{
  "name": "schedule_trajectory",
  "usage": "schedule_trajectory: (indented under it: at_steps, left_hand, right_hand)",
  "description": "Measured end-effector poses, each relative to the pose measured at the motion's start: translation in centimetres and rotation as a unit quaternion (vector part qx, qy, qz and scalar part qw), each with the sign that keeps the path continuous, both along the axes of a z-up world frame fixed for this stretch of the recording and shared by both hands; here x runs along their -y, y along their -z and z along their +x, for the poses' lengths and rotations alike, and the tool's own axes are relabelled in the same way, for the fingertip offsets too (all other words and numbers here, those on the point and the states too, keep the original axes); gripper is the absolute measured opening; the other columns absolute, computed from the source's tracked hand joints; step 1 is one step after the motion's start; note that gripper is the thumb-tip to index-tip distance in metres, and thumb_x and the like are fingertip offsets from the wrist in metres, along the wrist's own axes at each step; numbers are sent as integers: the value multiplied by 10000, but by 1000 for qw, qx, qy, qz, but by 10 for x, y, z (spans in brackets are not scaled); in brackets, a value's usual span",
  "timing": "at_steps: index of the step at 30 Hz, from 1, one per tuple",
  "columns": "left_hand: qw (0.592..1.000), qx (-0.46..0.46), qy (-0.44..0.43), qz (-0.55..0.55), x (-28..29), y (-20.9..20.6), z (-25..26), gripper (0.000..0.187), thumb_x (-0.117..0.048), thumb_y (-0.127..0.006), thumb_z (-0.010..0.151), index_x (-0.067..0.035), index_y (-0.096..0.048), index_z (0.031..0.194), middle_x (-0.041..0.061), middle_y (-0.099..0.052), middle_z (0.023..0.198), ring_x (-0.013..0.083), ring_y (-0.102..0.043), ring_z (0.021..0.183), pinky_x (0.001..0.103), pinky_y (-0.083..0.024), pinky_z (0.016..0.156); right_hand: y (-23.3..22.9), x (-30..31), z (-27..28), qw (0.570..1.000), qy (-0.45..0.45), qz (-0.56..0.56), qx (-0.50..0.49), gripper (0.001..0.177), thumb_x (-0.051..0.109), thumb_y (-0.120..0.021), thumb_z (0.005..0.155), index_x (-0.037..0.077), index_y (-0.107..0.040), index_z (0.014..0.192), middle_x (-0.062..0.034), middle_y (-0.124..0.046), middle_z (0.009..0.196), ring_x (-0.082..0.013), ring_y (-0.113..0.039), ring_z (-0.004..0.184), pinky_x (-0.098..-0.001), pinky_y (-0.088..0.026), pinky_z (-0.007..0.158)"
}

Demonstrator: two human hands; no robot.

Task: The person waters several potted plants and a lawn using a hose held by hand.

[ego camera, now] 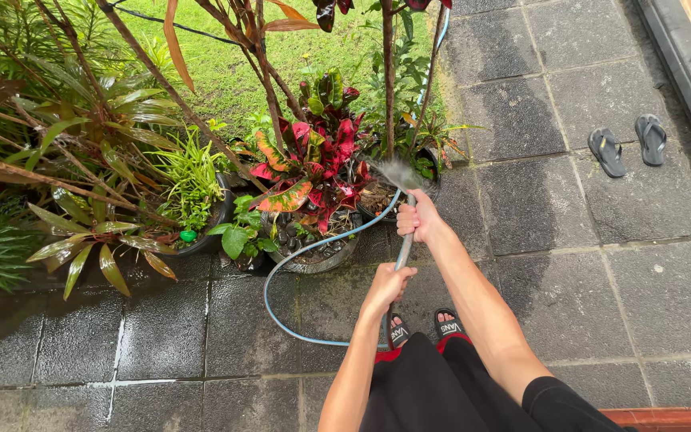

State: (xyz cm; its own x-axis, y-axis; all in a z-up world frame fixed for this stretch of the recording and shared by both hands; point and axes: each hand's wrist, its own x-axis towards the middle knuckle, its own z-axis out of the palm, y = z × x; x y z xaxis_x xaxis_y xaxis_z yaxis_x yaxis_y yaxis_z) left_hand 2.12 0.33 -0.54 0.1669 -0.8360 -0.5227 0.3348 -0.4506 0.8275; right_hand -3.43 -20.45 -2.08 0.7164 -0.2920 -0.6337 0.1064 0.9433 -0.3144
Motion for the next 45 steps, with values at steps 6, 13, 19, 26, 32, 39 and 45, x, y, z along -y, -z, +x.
schedule_trajectory:
  at_steps: [6, 13, 19, 26, 32, 39, 45]
  left_hand:
    - [1000, 8, 3, -5, 2, 2, 0, 300, -155, -684, 909, -101, -482, 693, -49, -417, 528, 68, -334, 395, 291, -233, 384]
    - [1000, -2, 3, -13, 5, 1, -2, 317, -160, -688, 905, -106, -467, 684, -52, -415, 531, 68, -331, 391, 290, -226, 377]
    - [1000, 10, 8, -11, 9, -2, -3, 307, -155, -688, 905, -113, -472, 690, -54, -417, 532, 64, -336, 396, 288, -227, 378]
    - [1000, 7, 6, -5, 13, 0, -5, 311, -154, -687, 908, -119, -452, 707, -59, -405, 536, 61, -330, 405, 288, -224, 385]
    - [1000, 8, 6, -11, 10, 2, -7, 311, -150, -686, 909, -118, -453, 705, -55, -400, 537, 64, -331, 408, 287, -228, 389]
    - [1000, -1, -9, 9, 3, 5, -6, 318, -150, -691, 898, -112, -454, 689, -49, -411, 531, 71, -336, 401, 293, -228, 383]
    - [1000, 17, -7, 22, -2, 8, -5, 322, -163, -696, 900, -108, -458, 691, -47, -412, 530, 70, -339, 402, 296, -236, 386]
  right_hand:
    - [-4, 0, -2, 1000, 6, -6, -3, 610, 569, -427, 981, 215, -232, 524, 92, -201, 426, -72, -170, 339, -258, -167, 347]
    - [-9, 3, -5, 1000, 0, -13, 10, 606, 569, -433, 977, 217, -242, 522, 91, -198, 425, -74, -170, 336, -261, -170, 348]
    - [-16, 7, -7, 1000, 8, -26, 8, 606, 565, -443, 974, 215, -243, 521, 86, -202, 426, -75, -175, 339, -261, -166, 347]
    - [-19, 8, -9, 1000, 8, -26, 11, 594, 561, -434, 982, 214, -254, 535, 89, -205, 430, -70, -171, 338, -258, -163, 344]
    - [-10, 7, -8, 1000, 2, -16, 9, 599, 559, -427, 985, 212, -243, 533, 89, -205, 428, -70, -170, 337, -258, -168, 344]
    - [4, 2, -5, 1000, -12, 8, 26, 598, 559, -432, 985, 217, -234, 536, 90, -205, 434, -70, -170, 341, -257, -170, 349]
    - [9, -2, -4, 999, -16, 17, 28, 599, 556, -435, 979, 220, -225, 529, 94, -199, 431, -69, -169, 339, -257, -171, 347]
